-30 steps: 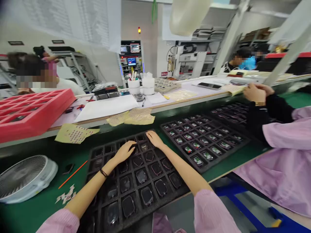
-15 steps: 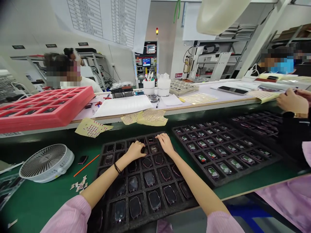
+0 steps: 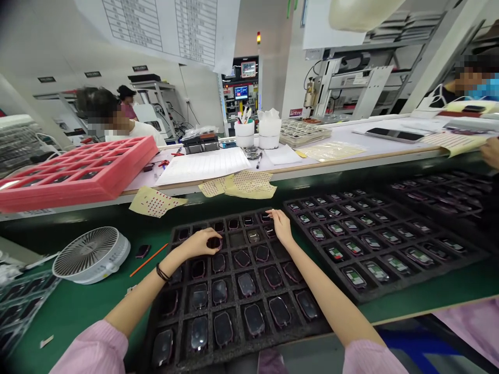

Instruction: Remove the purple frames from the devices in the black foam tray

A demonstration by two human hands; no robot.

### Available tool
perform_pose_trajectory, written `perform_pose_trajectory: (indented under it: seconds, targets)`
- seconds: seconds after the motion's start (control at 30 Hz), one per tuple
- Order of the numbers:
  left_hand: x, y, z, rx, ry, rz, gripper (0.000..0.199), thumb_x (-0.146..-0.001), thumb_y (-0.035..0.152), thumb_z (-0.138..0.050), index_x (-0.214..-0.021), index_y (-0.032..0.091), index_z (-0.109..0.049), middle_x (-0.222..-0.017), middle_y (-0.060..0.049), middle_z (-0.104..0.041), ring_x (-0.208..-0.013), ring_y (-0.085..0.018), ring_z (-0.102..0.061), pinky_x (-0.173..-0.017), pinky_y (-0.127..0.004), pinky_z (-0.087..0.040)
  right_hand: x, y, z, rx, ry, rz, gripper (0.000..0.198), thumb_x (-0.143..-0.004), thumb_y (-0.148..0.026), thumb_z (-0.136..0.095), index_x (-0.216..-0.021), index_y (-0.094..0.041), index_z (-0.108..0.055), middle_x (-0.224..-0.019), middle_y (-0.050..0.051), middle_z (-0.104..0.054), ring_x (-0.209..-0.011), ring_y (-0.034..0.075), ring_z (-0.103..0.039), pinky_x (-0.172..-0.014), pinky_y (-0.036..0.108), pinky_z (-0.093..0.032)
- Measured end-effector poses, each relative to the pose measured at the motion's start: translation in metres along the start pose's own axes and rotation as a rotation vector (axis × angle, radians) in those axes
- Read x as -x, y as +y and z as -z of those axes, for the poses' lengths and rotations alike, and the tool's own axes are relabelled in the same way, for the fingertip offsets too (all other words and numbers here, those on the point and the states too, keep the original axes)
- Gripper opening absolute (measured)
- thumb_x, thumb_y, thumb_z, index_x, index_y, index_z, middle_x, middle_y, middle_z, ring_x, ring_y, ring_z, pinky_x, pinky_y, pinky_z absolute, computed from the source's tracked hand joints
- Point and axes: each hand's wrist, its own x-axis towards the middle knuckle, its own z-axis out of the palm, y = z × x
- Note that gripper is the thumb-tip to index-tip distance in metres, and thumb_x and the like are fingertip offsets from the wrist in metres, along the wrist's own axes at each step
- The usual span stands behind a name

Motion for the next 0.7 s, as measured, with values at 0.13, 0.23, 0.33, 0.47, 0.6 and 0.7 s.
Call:
perform_pose_trajectory:
  seconds: [0.13,0.23,0.33,0.47,0.6,0.7]
  targets:
    - [-0.005,0.002,-0.007,-0.058,-0.111,-0.006,0.038,-0.065,0.014,-0.068,-0.102,0.021,-0.067,-0.100,-0.007,-0.070,-0.094,-0.025,-0.065,-0.083,-0.031,-0.048,0.002,0.001,0.001,-0.006,-0.011,-0.007,0.049,-0.090,-0.053,-0.035,-0.082,-0.018,-0.070,-0.079,0.008,-0.065,-0.077,0.022,-0.061,-0.078,0.036,-0.048]
    - [-0.016,0.004,-0.012,-0.100,-0.149,0.002,0.042,-0.059,0.006,-0.069,-0.098,0.019,-0.068,-0.091,-0.008,-0.072,-0.085,-0.027,-0.067,-0.075,-0.031,-0.049,0.002,0.001,0.001,0.004,-0.014,-0.007,0.050,-0.090,-0.053,-0.035,-0.081,-0.018,-0.069,-0.078,0.008,-0.065,-0.077,0.022,-0.061,-0.077,0.036,-0.048]
    - [-0.020,0.006,-0.011,-0.117,-0.168,-0.023,0.042,-0.056,-0.001,-0.066,-0.091,0.021,-0.069,-0.088,-0.006,-0.072,-0.085,-0.026,-0.067,-0.075,-0.029,-0.049,0.002,0.001,0.001,0.011,-0.017,-0.005,0.050,-0.090,-0.053,-0.035,-0.081,-0.017,-0.069,-0.077,0.008,-0.065,-0.075,0.021,-0.061,-0.076,0.035,-0.048]
    - [-0.011,0.004,0.008,-0.094,-0.184,-0.057,0.038,-0.062,0.011,-0.070,-0.097,0.023,-0.069,-0.097,-0.004,-0.071,-0.091,-0.023,-0.065,-0.080,-0.027,-0.047,0.004,0.001,0.001,0.000,-0.029,-0.004,0.049,-0.089,-0.053,-0.035,-0.081,-0.018,-0.069,-0.079,0.009,-0.065,-0.075,0.021,-0.061,-0.075,0.035,-0.048]
    - [0.007,-0.001,0.035,-0.111,-0.179,0.001,0.040,-0.069,0.019,-0.069,-0.108,0.021,-0.066,-0.104,-0.006,-0.069,-0.092,-0.021,-0.064,-0.079,-0.026,-0.046,0.005,0.004,0.001,-0.020,-0.046,-0.020,0.048,-0.088,-0.054,-0.038,-0.081,-0.018,-0.069,-0.078,0.008,-0.066,-0.074,0.022,-0.061,-0.074,0.036,-0.048]
    - [0.017,-0.004,0.040,-0.161,-0.215,0.069,0.037,-0.066,0.014,-0.069,-0.103,0.020,-0.068,-0.101,-0.006,-0.069,-0.092,-0.023,-0.063,-0.079,-0.027,-0.045,0.004,0.007,0.001,-0.030,-0.049,-0.032,0.048,-0.088,-0.054,-0.038,-0.081,-0.018,-0.069,-0.079,0.008,-0.066,-0.074,0.022,-0.061,-0.076,0.037,-0.048]
